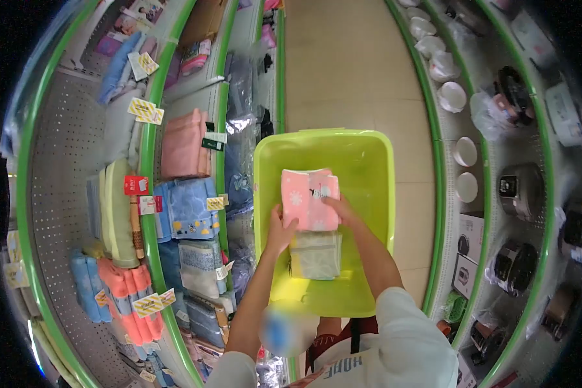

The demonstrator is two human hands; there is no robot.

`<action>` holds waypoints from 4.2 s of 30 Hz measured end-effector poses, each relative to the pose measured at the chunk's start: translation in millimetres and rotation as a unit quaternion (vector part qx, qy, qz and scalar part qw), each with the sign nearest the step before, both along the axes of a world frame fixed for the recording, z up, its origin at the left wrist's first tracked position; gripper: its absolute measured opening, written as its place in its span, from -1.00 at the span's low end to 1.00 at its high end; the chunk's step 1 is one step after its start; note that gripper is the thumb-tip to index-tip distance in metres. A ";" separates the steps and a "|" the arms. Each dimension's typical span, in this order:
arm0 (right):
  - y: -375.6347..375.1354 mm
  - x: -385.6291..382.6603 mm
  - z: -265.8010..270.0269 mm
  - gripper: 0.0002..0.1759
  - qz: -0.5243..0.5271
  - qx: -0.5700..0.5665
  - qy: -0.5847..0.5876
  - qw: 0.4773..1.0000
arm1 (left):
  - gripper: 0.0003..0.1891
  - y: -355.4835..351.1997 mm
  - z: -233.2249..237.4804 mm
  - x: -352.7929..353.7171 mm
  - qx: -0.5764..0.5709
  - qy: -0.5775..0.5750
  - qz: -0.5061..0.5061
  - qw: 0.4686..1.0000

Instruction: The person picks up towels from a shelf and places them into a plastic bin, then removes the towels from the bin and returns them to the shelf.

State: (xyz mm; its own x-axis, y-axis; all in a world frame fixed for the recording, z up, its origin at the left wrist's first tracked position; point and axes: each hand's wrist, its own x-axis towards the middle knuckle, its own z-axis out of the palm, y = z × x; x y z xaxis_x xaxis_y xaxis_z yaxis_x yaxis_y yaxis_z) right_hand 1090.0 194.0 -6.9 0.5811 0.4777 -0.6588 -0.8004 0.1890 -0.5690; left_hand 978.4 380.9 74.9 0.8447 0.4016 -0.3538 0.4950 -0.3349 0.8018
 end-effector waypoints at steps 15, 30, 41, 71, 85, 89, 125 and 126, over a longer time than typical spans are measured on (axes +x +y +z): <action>-0.1 8.9 -117.5 -0.70 0.141 -0.319 -0.222 0.910 | -0.61 -126.4 146.0 -197.6 -0.166 0.087 0.039 0.982; -82.8 -114.9 49.9 -0.79 0.159 -0.239 -0.120 0.950 | -0.72 74.3 365.9 -268.3 0.159 -0.274 0.461 0.829; -91.8 -160.4 129.3 -0.73 0.177 -0.186 -0.066 0.964 | -0.26 156.1 366.1 -275.9 -0.223 -0.225 0.511 0.799; -3.9 -158.8 185.3 -0.70 0.328 -0.055 -0.119 0.935 | -0.58 97.4 354.2 -364.2 -0.374 -0.372 0.446 0.723; 225.1 -243.8 363.7 -0.25 0.517 0.356 0.012 0.778 | -0.55 72.3 287.8 -486.4 -0.017 -0.218 0.485 0.847; 196.9 -240.5 359.8 -0.06 0.526 0.311 -0.076 0.788 | -0.36 28.3 356.3 -419.2 -0.209 -0.212 0.490 0.819; 52.0 68.3 -69.5 -0.33 -0.158 -0.237 -0.161 0.945 | -0.35 -25.5 67.7 -14.8 0.197 -0.046 -0.092 0.975; 49.5 73.4 -64.3 -0.30 -0.141 -0.237 -0.132 0.952 | -0.41 -36.1 65.9 -43.3 0.171 -0.034 -0.088 0.981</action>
